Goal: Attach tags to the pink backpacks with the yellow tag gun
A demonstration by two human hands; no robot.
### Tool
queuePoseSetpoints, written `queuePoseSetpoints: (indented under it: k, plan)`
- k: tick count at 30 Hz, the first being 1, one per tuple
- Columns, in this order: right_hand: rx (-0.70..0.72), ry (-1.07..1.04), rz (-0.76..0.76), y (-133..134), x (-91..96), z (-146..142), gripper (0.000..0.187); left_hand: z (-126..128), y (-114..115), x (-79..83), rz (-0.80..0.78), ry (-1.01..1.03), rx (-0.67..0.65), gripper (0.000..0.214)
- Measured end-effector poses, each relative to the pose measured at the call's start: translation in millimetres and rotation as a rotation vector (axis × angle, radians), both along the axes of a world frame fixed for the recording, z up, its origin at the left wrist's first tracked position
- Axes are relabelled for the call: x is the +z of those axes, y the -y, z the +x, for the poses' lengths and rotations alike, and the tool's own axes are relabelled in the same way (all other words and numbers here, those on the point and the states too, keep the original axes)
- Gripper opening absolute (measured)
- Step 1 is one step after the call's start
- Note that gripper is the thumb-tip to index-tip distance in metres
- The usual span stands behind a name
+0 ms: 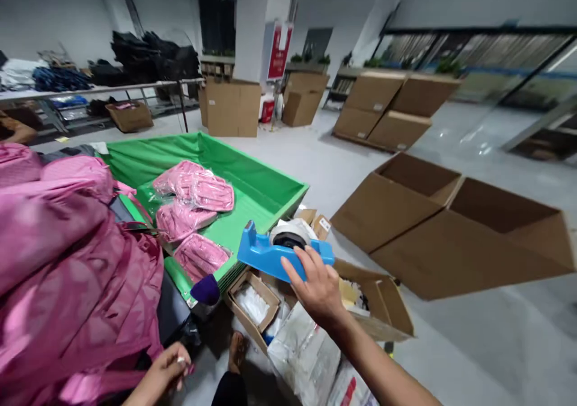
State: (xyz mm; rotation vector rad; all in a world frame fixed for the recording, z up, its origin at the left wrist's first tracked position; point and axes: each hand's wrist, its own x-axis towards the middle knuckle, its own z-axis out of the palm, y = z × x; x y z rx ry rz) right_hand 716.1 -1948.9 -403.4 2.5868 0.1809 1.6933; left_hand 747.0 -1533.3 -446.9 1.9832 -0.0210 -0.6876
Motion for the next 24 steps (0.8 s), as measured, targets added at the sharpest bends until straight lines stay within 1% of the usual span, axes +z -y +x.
queuePoseSetpoints:
  k: [1,2,3,4,5,6,7,9,10,11,12,13,14,15,16,17,19,21,24]
  plan:
    - [-0.014,0.104,-0.028,-10,24.1,-20,0.025,-8,-12,9.1,-0.063,0.066,-0.002,0.074]
    - [-0.027,0.207,-0.050,-22,45.1,-39,0.025,-17,-23,22.1,-0.127,0.121,0.006,0.075]
    - [-0.041,0.312,-0.064,-36,63.1,-57,0.026,-29,-35,39.2,-0.185,0.162,0.010,0.073]
    - [-0.054,0.407,-0.077,-51,78.4,-74,0.029,-44,-47,60.4,-0.233,0.196,0.005,0.070]
    - [-0.060,0.488,-0.089,-66,91.3,-89,0.035,-62,-57,85.6,-0.281,0.224,-0.007,0.066]
    - [-0.048,0.553,-0.102,-82,102.0,-103,0.044,-83,-68,114.2,-0.312,0.267,-0.057,0.063]
    - [-0.018,0.598,-0.109,-98,110.9,-115,0.055,-104,-77,145.7,-0.332,0.324,-0.064,0.061]
    - [0.094,0.642,-0.103,-130,124.8,-134,0.070,-148,-92,214.2,-0.444,0.579,0.036,0.053]
    - [0.165,0.643,-0.102,-146,130.5,-141,0.073,-169,-97,249.2,-0.468,0.748,0.052,0.047]
    - [0.236,0.641,-0.107,-161,135.8,-147,0.072,-188,-99,282.7,-0.461,0.962,0.031,0.042]
    - [0.301,0.642,-0.121,-176,141.2,-150,0.070,-205,-99,313.5,-0.379,1.121,-0.039,0.036]
    - [0.355,0.647,-0.151,-190,146.9,-152,0.066,-220,-97,340.0,-0.292,1.244,-0.052,0.031]
    - [0.407,0.658,-0.195,-202,153.2,-152,0.061,-234,-93,361.2,-0.178,1.294,-0.076,0.029]
    - [0.465,0.676,-0.241,-213,159.9,-150,0.056,-246,-88,376.7,-0.069,1.315,-0.121,0.030]
    - [0.531,0.700,-0.278,-224,167.1,-147,0.052,-257,-83,386.4,0.024,1.328,-0.130,0.030]
    - [0.603,0.726,-0.304,-233,174.7,-143,0.050,-267,-78,391.0,0.113,1.324,-0.123,0.031]
    - [0.771,0.769,-0.324,-251,190.6,-133,0.052,-282,-74,388.8,0.237,1.280,-0.069,0.034]
    - [0.933,0.769,-0.330,-269,207.1,-121,0.058,-294,-77,379.1,0.267,1.234,0.031,0.037]
    - [1.096,0.820,-0.388,-304,231.9,-108,0.066,-313,-99,365.1,0.198,1.223,0.148,0.034]
